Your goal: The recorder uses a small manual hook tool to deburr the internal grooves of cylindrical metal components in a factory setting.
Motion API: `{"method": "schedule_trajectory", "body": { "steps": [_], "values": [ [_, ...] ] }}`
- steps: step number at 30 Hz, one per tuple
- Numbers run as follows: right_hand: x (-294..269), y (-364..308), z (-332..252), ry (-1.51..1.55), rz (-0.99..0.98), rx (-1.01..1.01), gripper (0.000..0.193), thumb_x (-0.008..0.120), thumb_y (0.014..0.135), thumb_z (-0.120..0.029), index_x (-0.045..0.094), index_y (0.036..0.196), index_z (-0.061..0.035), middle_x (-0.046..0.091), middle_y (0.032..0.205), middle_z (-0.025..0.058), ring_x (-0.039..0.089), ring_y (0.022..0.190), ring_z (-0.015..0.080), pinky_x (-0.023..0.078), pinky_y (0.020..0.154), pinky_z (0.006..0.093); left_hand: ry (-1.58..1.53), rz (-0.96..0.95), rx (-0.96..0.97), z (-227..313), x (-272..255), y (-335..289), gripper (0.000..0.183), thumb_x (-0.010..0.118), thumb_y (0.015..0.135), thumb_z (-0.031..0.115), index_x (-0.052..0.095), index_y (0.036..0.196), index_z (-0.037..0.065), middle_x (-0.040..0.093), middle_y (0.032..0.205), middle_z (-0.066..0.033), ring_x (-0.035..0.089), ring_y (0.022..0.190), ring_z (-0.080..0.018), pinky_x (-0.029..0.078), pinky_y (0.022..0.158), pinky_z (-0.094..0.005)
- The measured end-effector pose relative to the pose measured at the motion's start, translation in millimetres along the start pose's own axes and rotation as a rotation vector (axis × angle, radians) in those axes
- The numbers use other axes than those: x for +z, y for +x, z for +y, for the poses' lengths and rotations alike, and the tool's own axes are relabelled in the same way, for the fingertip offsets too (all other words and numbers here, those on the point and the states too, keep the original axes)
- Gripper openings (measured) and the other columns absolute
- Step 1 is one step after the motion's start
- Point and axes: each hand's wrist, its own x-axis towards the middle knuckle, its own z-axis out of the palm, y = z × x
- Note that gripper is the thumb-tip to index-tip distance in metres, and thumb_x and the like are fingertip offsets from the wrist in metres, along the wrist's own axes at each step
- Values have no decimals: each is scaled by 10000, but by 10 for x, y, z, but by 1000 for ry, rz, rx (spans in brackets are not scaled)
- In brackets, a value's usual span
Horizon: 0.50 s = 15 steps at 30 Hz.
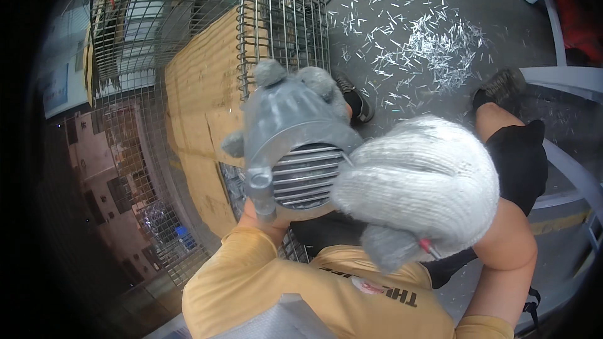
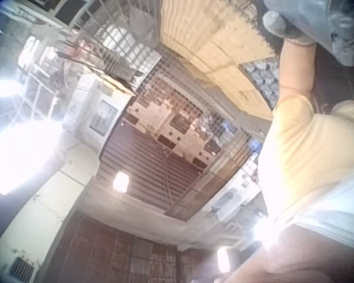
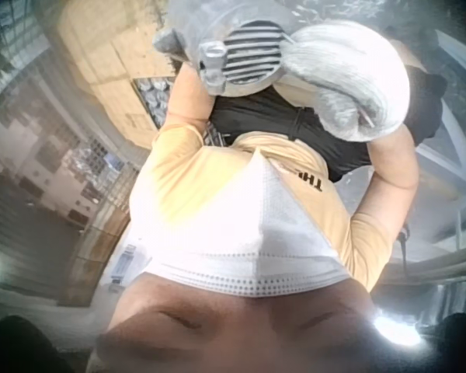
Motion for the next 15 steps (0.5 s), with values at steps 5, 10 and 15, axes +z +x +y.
{"method": "schedule_trajectory", "body": {
  "steps": [5,10,15],
  "values": [
    [136,-32,-304,418,388,333,350,589,999,-194,625,1301,-21,669,1259,110,632,1186,241,463,1097,407,71,150,-222,89,-208,-84,817,935,606,397,494,1260,183,561,1268,-181,628,1142,-344,587,986,-474],
    [47,-261,-241,140,813,136,369,564,1023,-355,610,1182,-25,643,1151,71,636,1043,200,492,1062,370,166,10,-173,369,-499,-158,918,915,554,542,481,1271,167,559,1268,-146,589,1159,-273,517,1087,-467],
    [94,-290,-191,666,884,190,368,579,1037,-283,581,1282,-8,644,1214,72,633,1091,174,505,1059,340,329,255,-1,285,-265,-195,935,890,619,554,432,1347,187,515,1325,-197,574,1214,-353,521,1074,-518]
  ]
}}
